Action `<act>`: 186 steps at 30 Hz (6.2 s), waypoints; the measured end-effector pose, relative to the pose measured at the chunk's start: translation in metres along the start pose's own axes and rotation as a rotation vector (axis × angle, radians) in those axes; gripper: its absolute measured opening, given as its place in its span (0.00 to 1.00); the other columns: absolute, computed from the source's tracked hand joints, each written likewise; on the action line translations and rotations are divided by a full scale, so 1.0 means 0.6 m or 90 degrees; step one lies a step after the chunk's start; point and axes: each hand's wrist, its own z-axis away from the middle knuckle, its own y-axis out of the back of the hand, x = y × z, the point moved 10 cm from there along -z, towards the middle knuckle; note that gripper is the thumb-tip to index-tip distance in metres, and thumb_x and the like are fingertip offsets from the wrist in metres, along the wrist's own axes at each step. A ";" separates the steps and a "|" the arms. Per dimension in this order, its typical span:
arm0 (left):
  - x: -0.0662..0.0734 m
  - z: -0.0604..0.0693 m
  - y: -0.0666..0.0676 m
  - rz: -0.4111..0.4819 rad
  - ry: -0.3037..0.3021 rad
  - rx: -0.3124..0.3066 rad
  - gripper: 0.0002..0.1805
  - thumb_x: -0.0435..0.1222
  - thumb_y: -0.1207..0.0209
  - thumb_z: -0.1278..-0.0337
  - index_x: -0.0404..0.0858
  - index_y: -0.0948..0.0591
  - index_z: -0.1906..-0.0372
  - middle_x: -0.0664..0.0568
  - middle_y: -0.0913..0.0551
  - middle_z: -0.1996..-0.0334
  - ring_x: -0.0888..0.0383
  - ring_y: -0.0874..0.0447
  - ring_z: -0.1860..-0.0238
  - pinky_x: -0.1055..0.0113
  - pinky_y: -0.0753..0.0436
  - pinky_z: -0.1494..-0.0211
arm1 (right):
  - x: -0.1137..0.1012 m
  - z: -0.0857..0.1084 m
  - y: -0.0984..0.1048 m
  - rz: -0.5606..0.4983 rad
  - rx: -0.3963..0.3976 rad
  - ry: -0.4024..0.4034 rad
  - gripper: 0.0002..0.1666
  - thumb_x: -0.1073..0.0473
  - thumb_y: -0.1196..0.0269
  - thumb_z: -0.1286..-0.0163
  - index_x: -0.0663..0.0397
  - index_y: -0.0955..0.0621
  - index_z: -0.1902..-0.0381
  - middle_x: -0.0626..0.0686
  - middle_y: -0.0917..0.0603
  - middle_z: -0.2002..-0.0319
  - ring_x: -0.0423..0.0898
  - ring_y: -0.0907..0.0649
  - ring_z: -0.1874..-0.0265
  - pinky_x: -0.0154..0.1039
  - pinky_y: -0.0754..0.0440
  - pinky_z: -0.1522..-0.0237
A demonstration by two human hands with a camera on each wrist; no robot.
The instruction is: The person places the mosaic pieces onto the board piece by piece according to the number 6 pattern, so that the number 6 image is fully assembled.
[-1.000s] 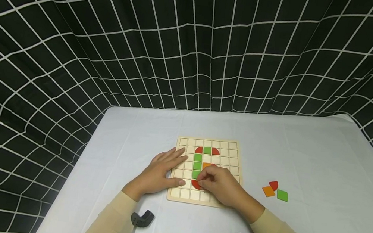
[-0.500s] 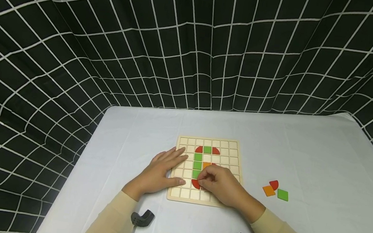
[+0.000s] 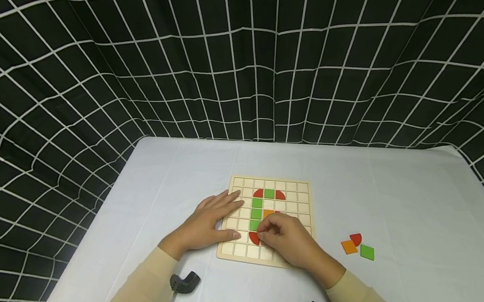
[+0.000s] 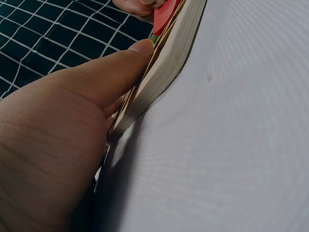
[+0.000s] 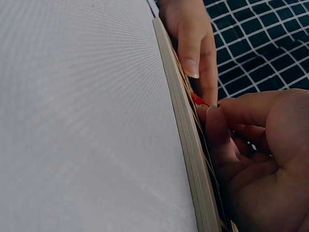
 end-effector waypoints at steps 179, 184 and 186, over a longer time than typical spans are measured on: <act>-0.001 0.001 -0.002 -0.004 0.018 -0.005 0.47 0.63 0.33 0.30 0.51 0.34 0.13 0.61 0.49 0.12 0.55 0.58 0.13 0.50 0.59 0.14 | 0.177 0.191 0.293 0.017 0.200 -0.176 0.17 0.55 0.37 0.15 0.61 0.15 0.40 0.49 0.11 0.50 0.43 0.16 0.59 0.31 0.19 0.59; -0.004 0.000 -0.004 -0.007 0.020 -0.007 0.47 0.63 0.34 0.30 0.51 0.34 0.13 0.61 0.49 0.12 0.56 0.59 0.13 0.50 0.59 0.14 | 0.183 0.197 0.291 0.039 0.166 -0.169 0.17 0.56 0.33 0.17 0.59 0.14 0.39 0.53 0.12 0.46 0.41 0.16 0.56 0.28 0.21 0.57; -0.005 -0.001 -0.004 -0.009 0.017 -0.006 0.47 0.63 0.34 0.30 0.50 0.34 0.13 0.60 0.49 0.12 0.55 0.58 0.13 0.49 0.59 0.15 | 0.182 0.197 0.290 0.050 0.152 -0.156 0.17 0.58 0.31 0.19 0.59 0.15 0.38 0.55 0.12 0.45 0.40 0.16 0.55 0.27 0.19 0.56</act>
